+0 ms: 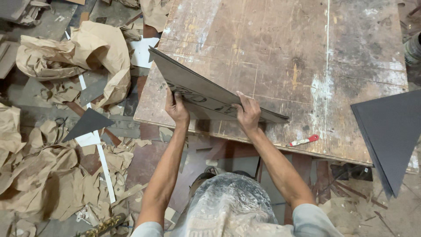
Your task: The person kneels on a workshop floor and cuts triangular shapes from a large dark gray sheet laid on a plywood board, using a utility knife to score along the sheet. They lift and separate cut pieces, stack the cut triangles on a workbench, and position a long metal straightedge over the board.
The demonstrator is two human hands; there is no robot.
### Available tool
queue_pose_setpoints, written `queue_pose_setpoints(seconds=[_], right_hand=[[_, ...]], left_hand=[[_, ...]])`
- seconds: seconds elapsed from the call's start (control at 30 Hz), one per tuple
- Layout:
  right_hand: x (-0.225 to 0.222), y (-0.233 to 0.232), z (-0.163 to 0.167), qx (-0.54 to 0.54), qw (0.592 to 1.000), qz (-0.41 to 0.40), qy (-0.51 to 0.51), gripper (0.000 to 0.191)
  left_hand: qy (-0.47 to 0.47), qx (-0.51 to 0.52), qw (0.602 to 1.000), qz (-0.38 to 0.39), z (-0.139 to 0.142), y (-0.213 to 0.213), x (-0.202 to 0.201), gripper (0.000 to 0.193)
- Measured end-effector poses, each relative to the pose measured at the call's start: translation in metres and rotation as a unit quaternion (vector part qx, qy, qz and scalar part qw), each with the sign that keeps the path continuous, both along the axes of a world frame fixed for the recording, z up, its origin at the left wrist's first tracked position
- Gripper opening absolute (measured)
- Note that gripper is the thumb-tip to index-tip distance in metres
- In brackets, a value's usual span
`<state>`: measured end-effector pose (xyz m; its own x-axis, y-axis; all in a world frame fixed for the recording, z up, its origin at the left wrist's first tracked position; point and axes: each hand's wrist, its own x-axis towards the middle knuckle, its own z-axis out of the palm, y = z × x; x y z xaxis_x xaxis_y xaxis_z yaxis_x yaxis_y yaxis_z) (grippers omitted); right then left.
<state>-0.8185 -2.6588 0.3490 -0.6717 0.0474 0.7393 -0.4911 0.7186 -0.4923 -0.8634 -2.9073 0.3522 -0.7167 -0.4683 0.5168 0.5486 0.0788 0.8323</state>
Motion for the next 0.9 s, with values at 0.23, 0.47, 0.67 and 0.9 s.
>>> queue_pose_setpoints(seconds=[0.23, 0.47, 0.67, 0.9], right_hand=[[-0.014, 0.029, 0.019, -0.035, 0.967, 0.09, -0.235, 0.05], [-0.031, 0.046, 0.047, 0.062, 0.913, 0.231, -0.33, 0.032], [-0.022, 0.049, 0.03, 0.143, 0.976, 0.157, -0.046, 0.041], [0.003, 0.064, -0.035, 0.285, 0.951, 0.111, 0.057, 0.033]], left_hand=[[-0.037, 0.023, 0.999, -0.022, 0.009, -0.009, 0.004, 0.041], [-0.008, 0.066, 0.995, -0.072, 0.009, -0.014, 0.004, 0.039], [-0.015, 0.002, 0.988, -0.154, 0.005, -0.032, 0.02, 0.062], [-0.209, 0.409, 0.719, -0.521, -0.028, -0.107, 0.124, 0.106]])
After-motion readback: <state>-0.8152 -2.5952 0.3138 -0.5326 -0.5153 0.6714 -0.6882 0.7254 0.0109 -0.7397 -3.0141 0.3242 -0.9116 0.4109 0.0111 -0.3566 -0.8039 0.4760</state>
